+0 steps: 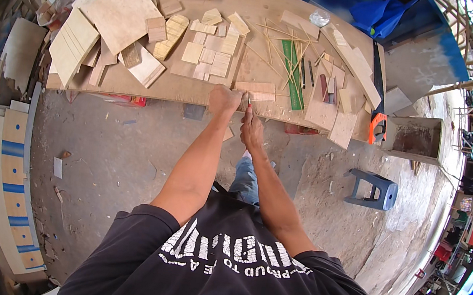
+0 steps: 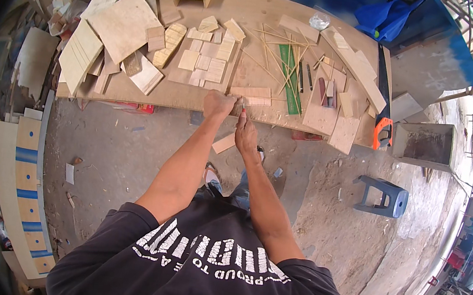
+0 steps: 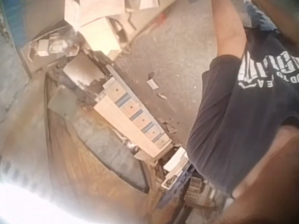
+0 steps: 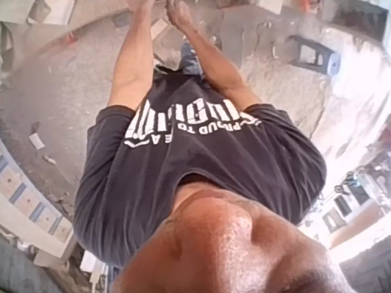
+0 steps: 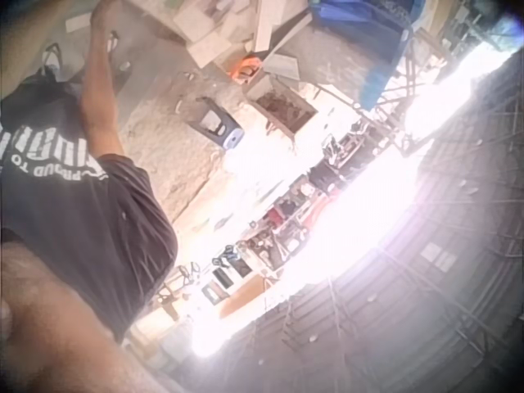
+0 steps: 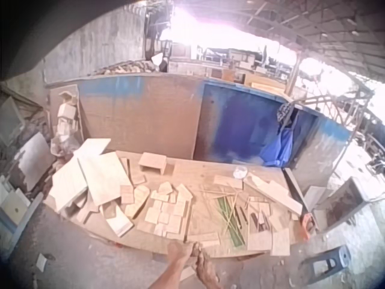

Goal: The person whittles a thin wooden stick using a small utility knife, shaving off pieces of wood over a workbench.

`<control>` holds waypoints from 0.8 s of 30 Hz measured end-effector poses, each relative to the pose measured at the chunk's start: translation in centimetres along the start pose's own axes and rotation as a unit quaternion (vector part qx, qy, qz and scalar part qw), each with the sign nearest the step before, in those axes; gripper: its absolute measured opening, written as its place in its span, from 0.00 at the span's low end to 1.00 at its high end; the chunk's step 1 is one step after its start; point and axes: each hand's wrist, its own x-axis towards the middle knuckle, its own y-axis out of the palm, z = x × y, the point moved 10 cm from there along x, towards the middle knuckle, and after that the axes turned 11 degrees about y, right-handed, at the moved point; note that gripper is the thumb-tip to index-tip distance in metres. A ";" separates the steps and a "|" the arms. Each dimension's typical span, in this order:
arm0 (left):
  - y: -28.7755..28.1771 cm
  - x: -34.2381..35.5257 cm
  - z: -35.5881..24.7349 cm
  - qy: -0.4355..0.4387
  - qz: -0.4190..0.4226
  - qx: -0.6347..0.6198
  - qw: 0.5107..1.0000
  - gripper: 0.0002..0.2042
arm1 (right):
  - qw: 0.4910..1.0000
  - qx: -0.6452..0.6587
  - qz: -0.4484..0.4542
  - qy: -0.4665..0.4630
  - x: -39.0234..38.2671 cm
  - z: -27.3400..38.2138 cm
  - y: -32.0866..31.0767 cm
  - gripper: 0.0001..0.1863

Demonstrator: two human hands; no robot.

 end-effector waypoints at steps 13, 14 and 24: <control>-0.4 -0.8 -1.2 0.017 -0.013 -0.004 1.000 0.25 | 0.998 -0.050 -0.026 -0.023 -0.1 1.1 -0.7 0.36; -0.8 -1.0 -1.6 0.026 -0.031 -0.001 0.999 0.24 | 0.998 -0.050 -0.028 -0.022 0.0 1.0 -0.7 0.36; 1.0 0.5 -0.5 0.032 0.005 -0.006 0.999 0.25 | 0.996 -0.064 -0.046 -0.048 -0.4 0.3 -0.7 0.39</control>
